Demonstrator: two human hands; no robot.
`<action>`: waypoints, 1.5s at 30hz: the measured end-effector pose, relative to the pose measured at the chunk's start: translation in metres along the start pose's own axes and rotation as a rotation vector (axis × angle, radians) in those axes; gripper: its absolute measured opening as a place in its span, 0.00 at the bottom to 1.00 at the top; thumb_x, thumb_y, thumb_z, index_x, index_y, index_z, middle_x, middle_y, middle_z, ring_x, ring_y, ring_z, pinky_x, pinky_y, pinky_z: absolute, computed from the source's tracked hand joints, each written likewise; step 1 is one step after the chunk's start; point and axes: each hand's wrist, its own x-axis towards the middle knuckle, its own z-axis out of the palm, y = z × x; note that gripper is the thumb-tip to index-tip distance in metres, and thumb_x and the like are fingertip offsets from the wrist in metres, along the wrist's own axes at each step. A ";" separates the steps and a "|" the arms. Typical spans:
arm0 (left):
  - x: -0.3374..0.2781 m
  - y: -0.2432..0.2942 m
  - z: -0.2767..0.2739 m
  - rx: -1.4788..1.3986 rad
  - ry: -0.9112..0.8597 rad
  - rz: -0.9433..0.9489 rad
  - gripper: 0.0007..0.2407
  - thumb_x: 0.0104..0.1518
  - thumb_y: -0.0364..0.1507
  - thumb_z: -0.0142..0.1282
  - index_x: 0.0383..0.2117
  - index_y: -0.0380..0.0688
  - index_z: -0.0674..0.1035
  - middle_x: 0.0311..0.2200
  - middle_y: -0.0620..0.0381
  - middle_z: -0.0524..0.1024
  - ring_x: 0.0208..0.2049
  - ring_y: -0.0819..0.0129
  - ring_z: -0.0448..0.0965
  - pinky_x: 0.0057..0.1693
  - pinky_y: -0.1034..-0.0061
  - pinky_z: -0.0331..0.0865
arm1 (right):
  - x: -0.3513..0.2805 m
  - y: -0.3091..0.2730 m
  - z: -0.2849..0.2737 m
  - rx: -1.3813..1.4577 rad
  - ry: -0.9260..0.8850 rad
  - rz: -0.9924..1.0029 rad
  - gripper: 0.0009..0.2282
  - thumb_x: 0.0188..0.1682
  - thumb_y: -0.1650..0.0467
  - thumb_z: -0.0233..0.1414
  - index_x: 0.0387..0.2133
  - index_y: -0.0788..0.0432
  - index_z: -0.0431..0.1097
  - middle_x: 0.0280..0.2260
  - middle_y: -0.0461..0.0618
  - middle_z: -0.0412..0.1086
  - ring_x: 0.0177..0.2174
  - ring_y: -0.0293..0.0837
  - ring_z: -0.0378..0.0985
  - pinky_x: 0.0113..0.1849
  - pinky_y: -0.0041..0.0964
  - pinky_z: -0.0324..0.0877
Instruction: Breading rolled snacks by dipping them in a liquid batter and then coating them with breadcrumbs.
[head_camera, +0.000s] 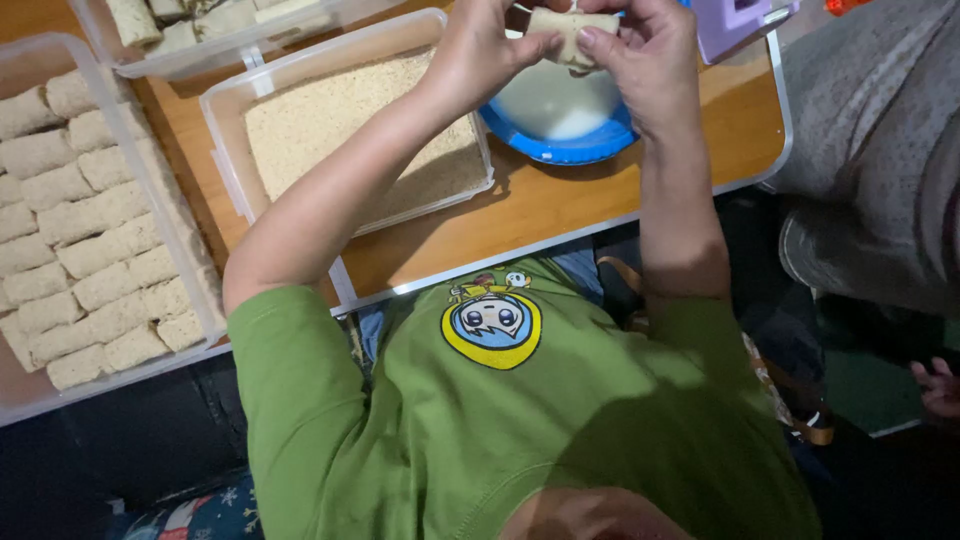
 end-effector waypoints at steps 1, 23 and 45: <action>0.000 0.003 0.000 -0.001 -0.001 0.000 0.13 0.60 0.21 0.69 0.47 0.34 0.79 0.42 0.50 0.84 0.40 0.70 0.87 0.46 0.77 0.83 | 0.000 0.000 0.000 0.000 0.001 0.000 0.08 0.57 0.82 0.57 0.48 0.67 0.72 0.46 0.51 0.75 0.46 0.43 0.83 0.47 0.38 0.84; 0.002 -0.005 -0.035 0.187 -0.123 -0.340 0.10 0.65 0.31 0.68 0.39 0.34 0.81 0.29 0.55 0.83 0.30 0.76 0.86 0.36 0.81 0.79 | 0.000 0.019 -0.044 -1.550 -0.073 -0.461 0.07 0.42 0.77 0.66 0.33 0.58 0.79 0.35 0.53 0.77 0.45 0.52 0.77 0.52 0.50 0.66; 0.015 0.032 -0.032 -0.331 -0.080 -0.409 0.08 0.57 0.21 0.64 0.40 0.37 0.81 0.32 0.57 0.82 0.29 0.77 0.82 0.36 0.81 0.78 | -0.003 -0.026 -0.042 -1.296 -0.030 -0.366 0.09 0.42 0.74 0.65 0.36 0.60 0.78 0.37 0.54 0.76 0.41 0.56 0.76 0.44 0.49 0.69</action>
